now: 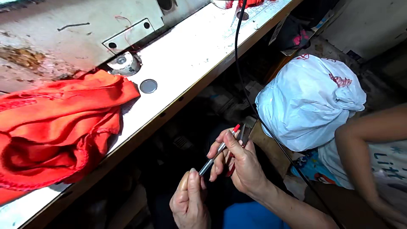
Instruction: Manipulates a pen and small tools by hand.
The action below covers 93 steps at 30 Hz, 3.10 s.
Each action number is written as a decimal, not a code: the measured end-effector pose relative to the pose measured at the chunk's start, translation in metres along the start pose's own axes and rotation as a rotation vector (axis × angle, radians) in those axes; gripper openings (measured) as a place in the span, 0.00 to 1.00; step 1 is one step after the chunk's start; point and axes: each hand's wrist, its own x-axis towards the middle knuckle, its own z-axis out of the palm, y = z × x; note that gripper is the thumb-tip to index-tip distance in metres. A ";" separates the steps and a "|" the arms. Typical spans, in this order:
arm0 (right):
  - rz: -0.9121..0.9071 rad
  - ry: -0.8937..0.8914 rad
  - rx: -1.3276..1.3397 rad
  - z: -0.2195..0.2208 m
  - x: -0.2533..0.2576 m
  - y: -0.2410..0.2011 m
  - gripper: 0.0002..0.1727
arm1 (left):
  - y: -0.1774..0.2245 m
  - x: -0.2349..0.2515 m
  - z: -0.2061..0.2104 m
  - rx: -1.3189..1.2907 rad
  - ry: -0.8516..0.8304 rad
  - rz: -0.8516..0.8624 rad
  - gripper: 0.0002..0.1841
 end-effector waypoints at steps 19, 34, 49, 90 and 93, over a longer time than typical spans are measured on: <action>0.058 -0.063 0.030 -0.026 0.010 -0.010 0.19 | -0.010 -0.003 -0.013 0.080 -0.081 0.219 0.13; 0.097 -0.009 0.075 -0.024 0.008 -0.003 0.21 | -0.005 0.001 -0.004 0.091 -0.043 -0.038 0.28; 0.140 0.049 0.115 -0.021 0.006 -0.002 0.23 | -0.015 0.006 -0.005 0.287 0.074 0.355 0.14; 0.117 -0.027 0.068 -0.014 0.006 0.009 0.23 | -0.004 -0.008 -0.014 -0.759 0.088 -0.372 0.07; 0.119 -0.019 0.059 -0.012 0.005 0.011 0.23 | -0.006 -0.007 -0.011 -0.639 0.160 -0.320 0.09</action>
